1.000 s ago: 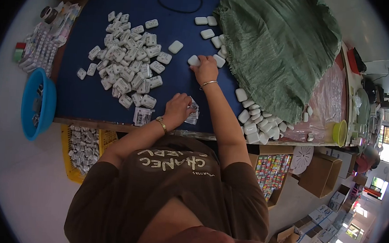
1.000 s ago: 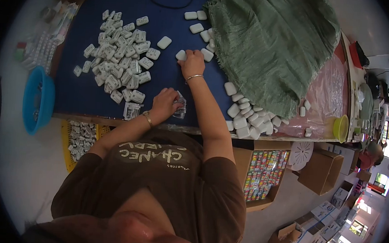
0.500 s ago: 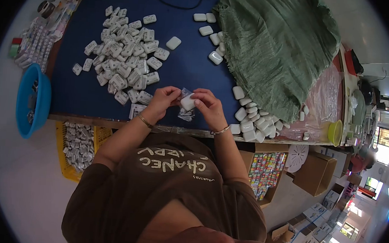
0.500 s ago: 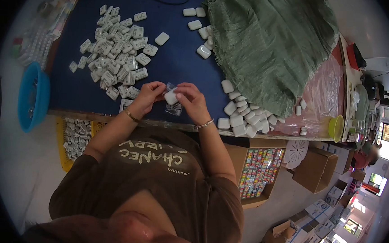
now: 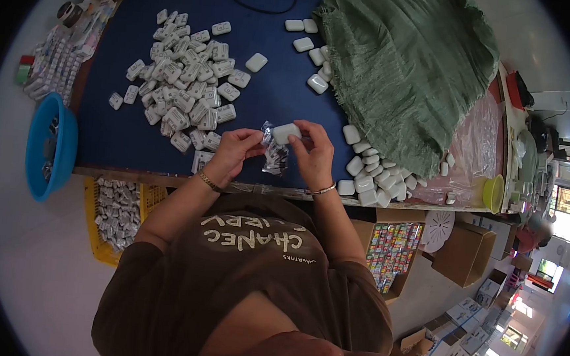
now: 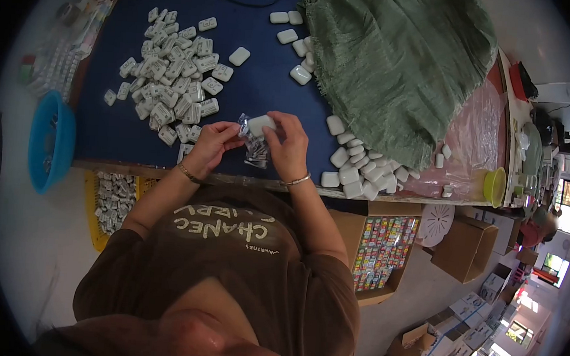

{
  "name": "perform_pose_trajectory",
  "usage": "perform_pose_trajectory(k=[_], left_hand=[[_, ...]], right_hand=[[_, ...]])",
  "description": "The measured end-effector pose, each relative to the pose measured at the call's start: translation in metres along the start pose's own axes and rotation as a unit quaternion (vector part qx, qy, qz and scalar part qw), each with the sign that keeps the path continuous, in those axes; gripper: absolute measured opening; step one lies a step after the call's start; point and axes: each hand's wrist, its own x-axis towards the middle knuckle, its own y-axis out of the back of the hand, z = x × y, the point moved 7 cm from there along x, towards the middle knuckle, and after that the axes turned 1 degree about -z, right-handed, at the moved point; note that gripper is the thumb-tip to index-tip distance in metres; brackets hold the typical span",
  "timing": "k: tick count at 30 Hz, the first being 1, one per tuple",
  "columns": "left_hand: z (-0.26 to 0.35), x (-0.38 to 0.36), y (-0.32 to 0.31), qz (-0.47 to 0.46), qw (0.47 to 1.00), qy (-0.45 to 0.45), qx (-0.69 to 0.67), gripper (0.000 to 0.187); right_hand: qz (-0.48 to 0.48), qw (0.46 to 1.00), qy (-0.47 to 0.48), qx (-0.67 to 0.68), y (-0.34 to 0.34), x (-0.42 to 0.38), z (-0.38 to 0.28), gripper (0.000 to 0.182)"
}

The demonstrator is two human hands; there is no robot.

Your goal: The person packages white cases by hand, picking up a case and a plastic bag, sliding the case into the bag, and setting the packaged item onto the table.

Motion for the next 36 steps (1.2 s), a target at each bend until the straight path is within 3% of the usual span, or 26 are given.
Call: perform_pose_trajectory(k=[4,16,19,21,29,34,36], left_hand=[[0.010,-0.002,-0.001,0.005,0.998,-0.028,0.048,0.013],[0.017,0.000,-0.002,-0.023,0.986,-0.071,0.150,0.014],[0.019,-0.002,-0.007,-0.025,0.988,-0.088,0.124,0.017],[0.019,-0.002,-0.009,-0.024,0.990,-0.082,0.112,0.019],[0.024,-0.007,-0.023,-0.031,0.987,-0.119,0.101,0.025],[0.014,-0.004,-0.025,-0.071,0.993,-0.031,0.087,0.024],[0.012,-0.004,-0.025,-0.061,0.993,-0.038,0.094,0.024]], right_hand=[[0.013,1.000,-0.014,0.001,0.010,0.017,0.001,0.030],[-0.134,0.990,0.047,-0.012,-0.003,0.023,-0.005,0.030],[-0.097,0.994,0.022,-0.035,0.000,0.022,0.002,0.027],[-0.097,0.994,-0.046,-0.031,-0.001,0.020,0.010,0.026],[-0.081,0.992,-0.090,0.031,-0.014,0.014,0.022,0.024],[-0.086,0.989,-0.109,0.051,-0.017,0.010,0.025,0.021],[-0.103,0.986,-0.123,0.050,-0.022,0.008,0.028,0.017]])
